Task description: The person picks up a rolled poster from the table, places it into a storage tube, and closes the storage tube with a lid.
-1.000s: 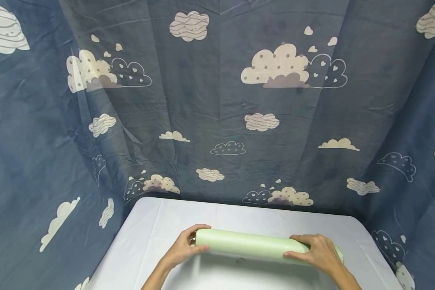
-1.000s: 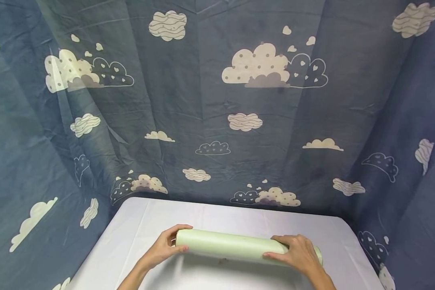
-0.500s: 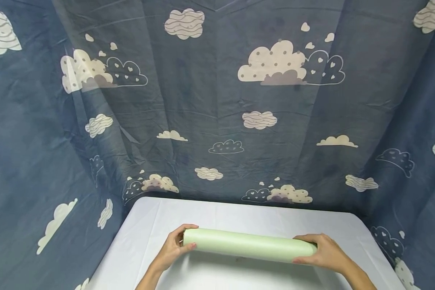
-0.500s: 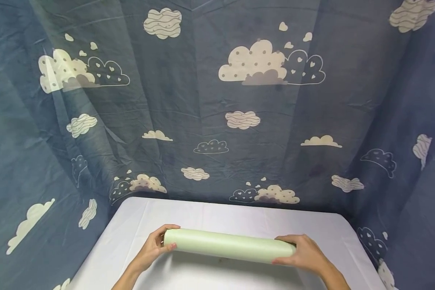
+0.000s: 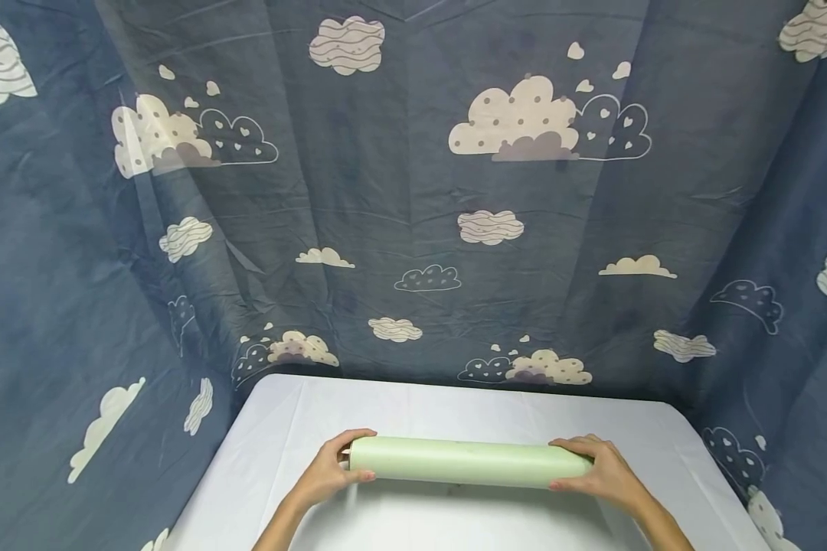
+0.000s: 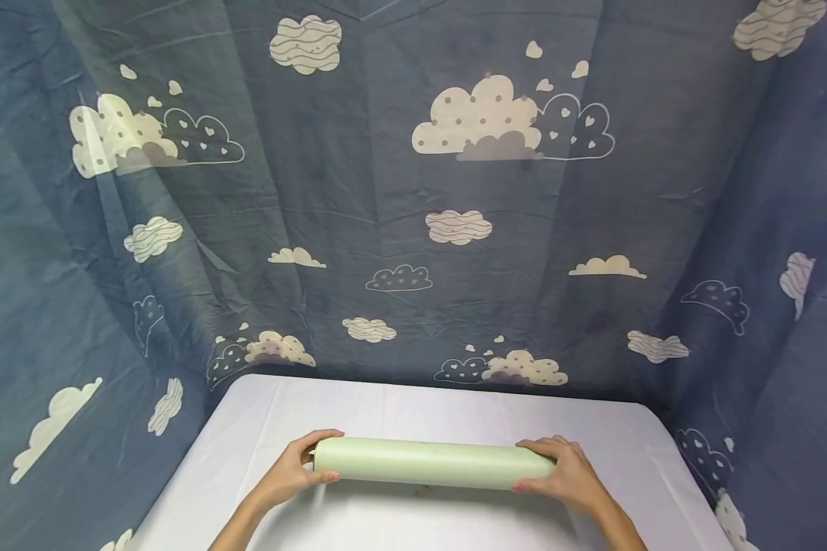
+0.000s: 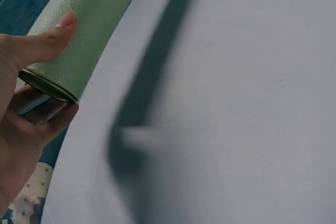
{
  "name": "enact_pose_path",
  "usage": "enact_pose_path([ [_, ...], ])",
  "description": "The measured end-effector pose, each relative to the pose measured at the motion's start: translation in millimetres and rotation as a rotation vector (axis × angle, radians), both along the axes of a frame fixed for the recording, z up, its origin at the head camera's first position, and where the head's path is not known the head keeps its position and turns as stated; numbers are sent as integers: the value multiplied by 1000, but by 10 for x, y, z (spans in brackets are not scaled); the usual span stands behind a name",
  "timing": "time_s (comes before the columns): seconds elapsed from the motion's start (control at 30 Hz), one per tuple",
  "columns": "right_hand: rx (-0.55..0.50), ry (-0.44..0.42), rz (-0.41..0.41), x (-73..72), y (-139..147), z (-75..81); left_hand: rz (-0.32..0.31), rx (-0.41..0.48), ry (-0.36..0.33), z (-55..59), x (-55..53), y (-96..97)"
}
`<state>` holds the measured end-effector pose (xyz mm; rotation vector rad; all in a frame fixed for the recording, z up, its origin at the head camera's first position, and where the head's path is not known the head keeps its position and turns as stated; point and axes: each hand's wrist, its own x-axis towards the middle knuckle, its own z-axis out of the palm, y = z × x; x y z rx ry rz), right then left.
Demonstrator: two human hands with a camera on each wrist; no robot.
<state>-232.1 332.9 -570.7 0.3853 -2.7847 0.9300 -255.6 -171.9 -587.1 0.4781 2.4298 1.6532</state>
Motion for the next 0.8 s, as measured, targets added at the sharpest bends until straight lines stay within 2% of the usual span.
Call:
enact_pose_path([
  [0.23,55,45,-27,-6,-67,-212,25,-47,45,-208,-16,-2],
  [0.5,19,-50,-45,15,-106,-307,41,-33,56,-302,-33,-6],
  [0.67,7,-96,-39,18,-120,-381,33,-7,3,-389,-20,-18],
  [0.8,9,-126,-52,15,-137,-425,41,6,-9,-441,-7,-32],
])
